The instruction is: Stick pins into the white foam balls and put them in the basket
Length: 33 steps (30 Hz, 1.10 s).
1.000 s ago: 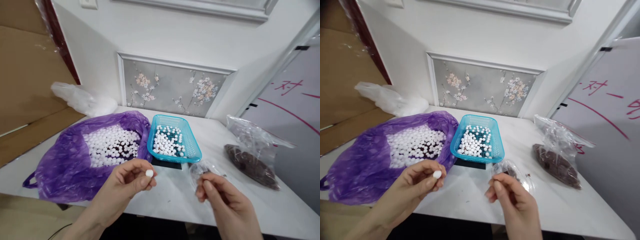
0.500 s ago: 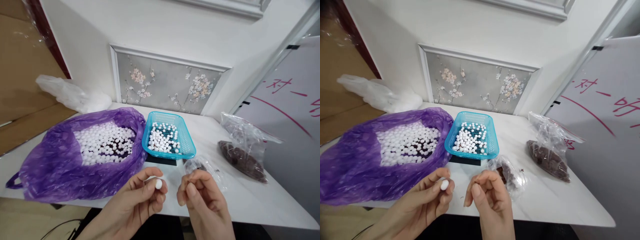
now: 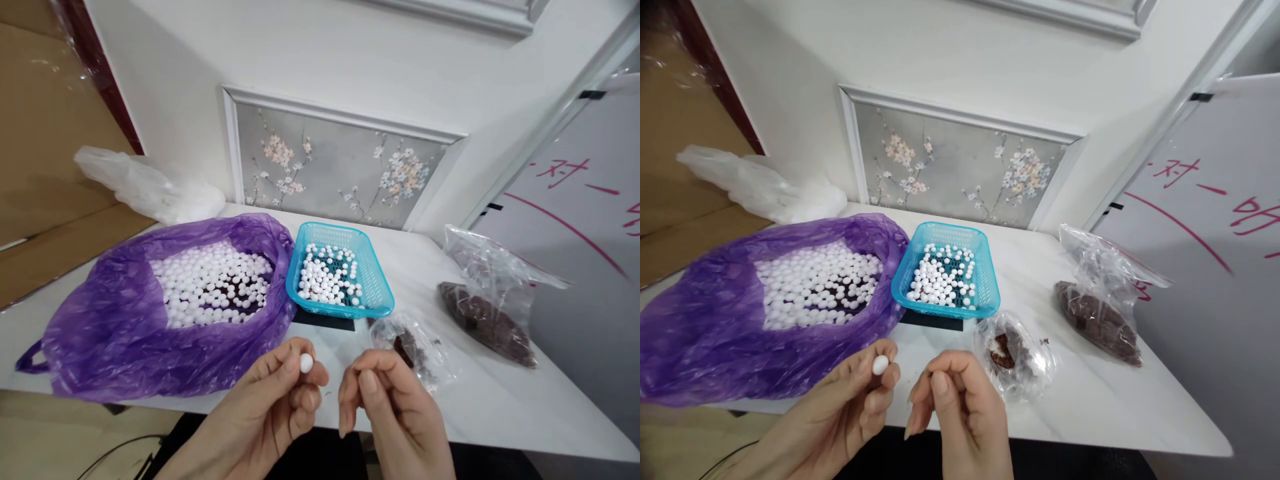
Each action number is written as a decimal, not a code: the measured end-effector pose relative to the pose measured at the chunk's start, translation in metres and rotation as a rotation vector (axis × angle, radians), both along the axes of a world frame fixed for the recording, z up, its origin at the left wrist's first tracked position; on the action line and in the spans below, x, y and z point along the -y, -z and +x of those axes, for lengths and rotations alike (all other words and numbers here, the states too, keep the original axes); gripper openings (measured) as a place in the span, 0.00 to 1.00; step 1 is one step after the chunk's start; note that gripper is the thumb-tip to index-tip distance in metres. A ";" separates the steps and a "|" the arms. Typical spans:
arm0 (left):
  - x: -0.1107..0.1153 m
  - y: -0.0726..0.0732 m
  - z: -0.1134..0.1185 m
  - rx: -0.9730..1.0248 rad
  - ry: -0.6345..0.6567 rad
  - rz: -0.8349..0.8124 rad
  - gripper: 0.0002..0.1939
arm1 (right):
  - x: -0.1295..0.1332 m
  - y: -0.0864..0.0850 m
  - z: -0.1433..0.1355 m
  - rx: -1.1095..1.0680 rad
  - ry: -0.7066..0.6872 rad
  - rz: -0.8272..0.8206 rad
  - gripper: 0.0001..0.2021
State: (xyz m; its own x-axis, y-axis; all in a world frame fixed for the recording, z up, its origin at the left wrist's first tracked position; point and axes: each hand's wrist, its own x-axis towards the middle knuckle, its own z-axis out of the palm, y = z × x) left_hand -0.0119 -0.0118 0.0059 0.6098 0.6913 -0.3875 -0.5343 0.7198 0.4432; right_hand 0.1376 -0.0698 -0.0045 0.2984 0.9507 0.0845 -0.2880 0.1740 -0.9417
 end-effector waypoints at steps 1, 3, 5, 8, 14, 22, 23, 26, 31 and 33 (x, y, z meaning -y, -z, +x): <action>0.000 0.000 0.000 -0.011 -0.006 -0.008 0.09 | 0.000 0.000 0.000 -0.016 -0.004 -0.001 0.09; 0.000 0.000 0.000 -0.028 -0.007 0.001 0.08 | 0.000 0.001 -0.001 -0.008 0.004 0.027 0.09; 0.001 -0.001 0.001 -0.034 -0.005 0.043 0.06 | -0.001 0.002 -0.002 0.034 0.025 0.092 0.09; 0.003 -0.002 0.005 -0.048 -0.007 0.140 0.05 | -0.003 0.003 -0.009 0.046 0.024 0.159 0.08; 0.005 -0.005 0.009 -0.128 -0.008 0.311 0.10 | -0.004 0.006 -0.026 -0.064 0.014 0.118 0.07; 0.008 -0.001 0.006 -0.217 -0.069 0.369 0.09 | -0.005 0.003 -0.029 -0.031 0.033 0.070 0.09; 0.009 0.000 0.006 -0.221 -0.078 0.375 0.09 | -0.005 0.003 -0.029 -0.021 0.041 0.071 0.08; 0.010 -0.001 0.005 -0.234 -0.098 0.402 0.09 | -0.006 0.003 -0.030 -0.005 0.066 0.083 0.08; 0.010 -0.002 0.006 -0.261 -0.115 0.420 0.09 | -0.007 0.004 -0.031 0.017 0.063 0.121 0.07; 0.010 -0.002 0.006 -0.270 -0.126 0.431 0.08 | -0.007 0.005 -0.031 0.037 0.060 0.123 0.08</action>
State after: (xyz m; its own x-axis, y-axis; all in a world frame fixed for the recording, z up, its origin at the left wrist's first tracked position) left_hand -0.0054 -0.0217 0.0080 0.4295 0.8841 -0.1839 -0.4302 0.3794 0.8192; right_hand 0.1064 -0.0624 -0.0098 0.3491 0.9130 0.2112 -0.2391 0.3047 -0.9220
